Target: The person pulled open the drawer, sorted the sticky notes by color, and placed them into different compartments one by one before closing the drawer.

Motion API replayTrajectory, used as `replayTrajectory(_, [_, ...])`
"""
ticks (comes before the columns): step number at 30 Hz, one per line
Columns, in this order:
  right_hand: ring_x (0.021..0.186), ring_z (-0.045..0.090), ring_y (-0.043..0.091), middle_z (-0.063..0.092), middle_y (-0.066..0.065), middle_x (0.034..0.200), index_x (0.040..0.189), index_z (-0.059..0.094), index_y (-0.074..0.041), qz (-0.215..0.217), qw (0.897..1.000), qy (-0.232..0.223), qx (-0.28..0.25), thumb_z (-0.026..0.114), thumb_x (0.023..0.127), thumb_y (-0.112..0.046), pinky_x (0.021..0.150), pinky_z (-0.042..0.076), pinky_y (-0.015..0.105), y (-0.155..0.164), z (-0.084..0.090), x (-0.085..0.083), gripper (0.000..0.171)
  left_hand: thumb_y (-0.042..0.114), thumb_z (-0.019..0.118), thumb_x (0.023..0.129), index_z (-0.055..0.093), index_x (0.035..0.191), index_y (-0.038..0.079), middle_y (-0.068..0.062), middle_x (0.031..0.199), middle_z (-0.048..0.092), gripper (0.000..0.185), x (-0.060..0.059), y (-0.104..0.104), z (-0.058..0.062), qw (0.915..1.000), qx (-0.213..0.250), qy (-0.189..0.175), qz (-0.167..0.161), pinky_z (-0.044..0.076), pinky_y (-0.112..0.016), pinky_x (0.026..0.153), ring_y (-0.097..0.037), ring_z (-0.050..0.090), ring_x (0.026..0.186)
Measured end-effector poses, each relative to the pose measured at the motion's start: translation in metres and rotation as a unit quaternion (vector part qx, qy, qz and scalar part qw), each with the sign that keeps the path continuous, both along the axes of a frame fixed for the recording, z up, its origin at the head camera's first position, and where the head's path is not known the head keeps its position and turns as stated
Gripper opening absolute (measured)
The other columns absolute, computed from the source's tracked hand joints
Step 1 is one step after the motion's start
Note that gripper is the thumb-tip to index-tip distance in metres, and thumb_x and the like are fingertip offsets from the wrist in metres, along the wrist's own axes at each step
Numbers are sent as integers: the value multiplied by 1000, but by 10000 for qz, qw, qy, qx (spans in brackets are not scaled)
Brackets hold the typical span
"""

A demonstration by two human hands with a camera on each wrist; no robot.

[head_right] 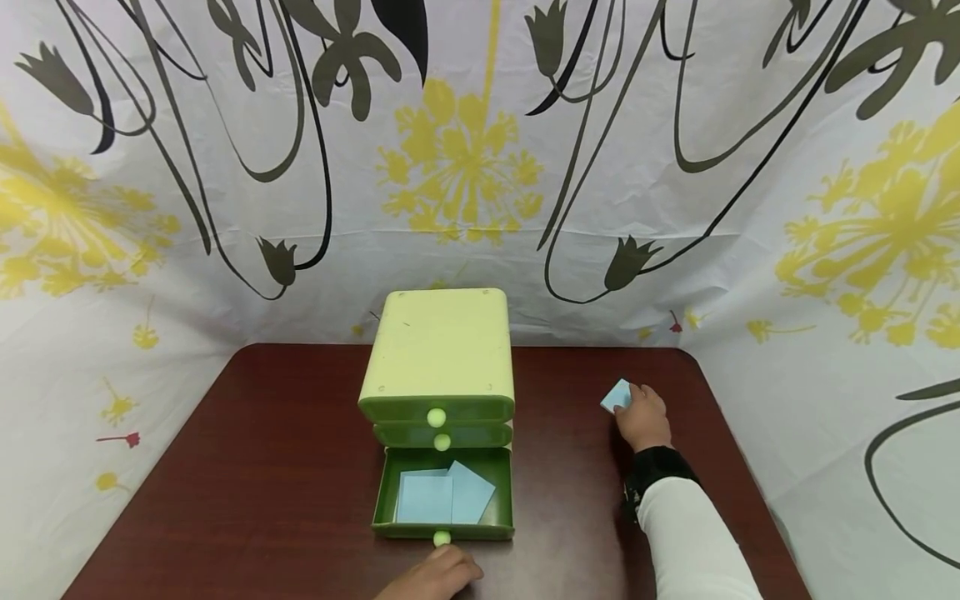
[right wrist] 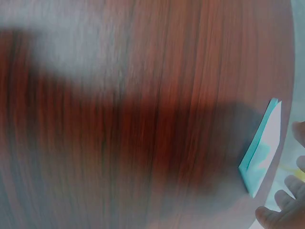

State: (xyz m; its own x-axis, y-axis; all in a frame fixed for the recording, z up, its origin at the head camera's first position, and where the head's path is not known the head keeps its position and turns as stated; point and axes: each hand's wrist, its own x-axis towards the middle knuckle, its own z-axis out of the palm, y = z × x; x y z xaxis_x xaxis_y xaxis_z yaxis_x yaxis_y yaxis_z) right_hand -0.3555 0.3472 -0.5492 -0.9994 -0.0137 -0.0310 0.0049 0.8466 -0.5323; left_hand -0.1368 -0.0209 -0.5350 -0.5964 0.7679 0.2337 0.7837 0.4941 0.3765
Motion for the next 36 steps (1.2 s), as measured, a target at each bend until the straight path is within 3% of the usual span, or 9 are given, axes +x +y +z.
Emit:
replayTrajectory(9, [134,11,57,11,42,146,144,18,18,-157,9964,-744,366,55,96,-24,103,25,71,15,2,-3,74,40,52,98,64,111,9,2,103,58,35,1,-1,1,9999,50,-50,92,43,-10,75,-9,51,99])
replayTrajectory(15, [132,15,57,12,43,144,143,18,18,-84,9958,-773,492,60,93,-21,100,28,72,20,-2,-4,76,39,53,98,64,111,9,1,103,58,34,1,-2,-1,9999,102,-98,73,43,-9,74,-10,52,99])
replayTrajectory(22, [123,31,57,28,41,135,135,30,19,-20,9954,-618,733,63,90,-19,94,35,71,24,-10,-2,68,39,54,98,64,112,9,2,104,57,35,1,-3,-1,9998,83,-146,120,42,-9,73,-9,52,100])
replayTrajectory(30, [122,34,58,36,41,134,134,38,19,227,9934,-711,866,53,97,-33,100,33,66,21,-4,-2,65,39,54,98,64,111,9,2,104,57,35,1,-5,-2,9998,86,-151,140,42,-9,75,-9,52,100])
replayTrajectory(36, [118,35,59,37,42,132,132,40,19,-17,9946,-766,698,61,93,-27,97,36,66,16,2,2,63,38,55,98,64,112,9,2,105,58,34,1,-6,-2,9995,72,-267,139,42,-9,75,-8,52,100])
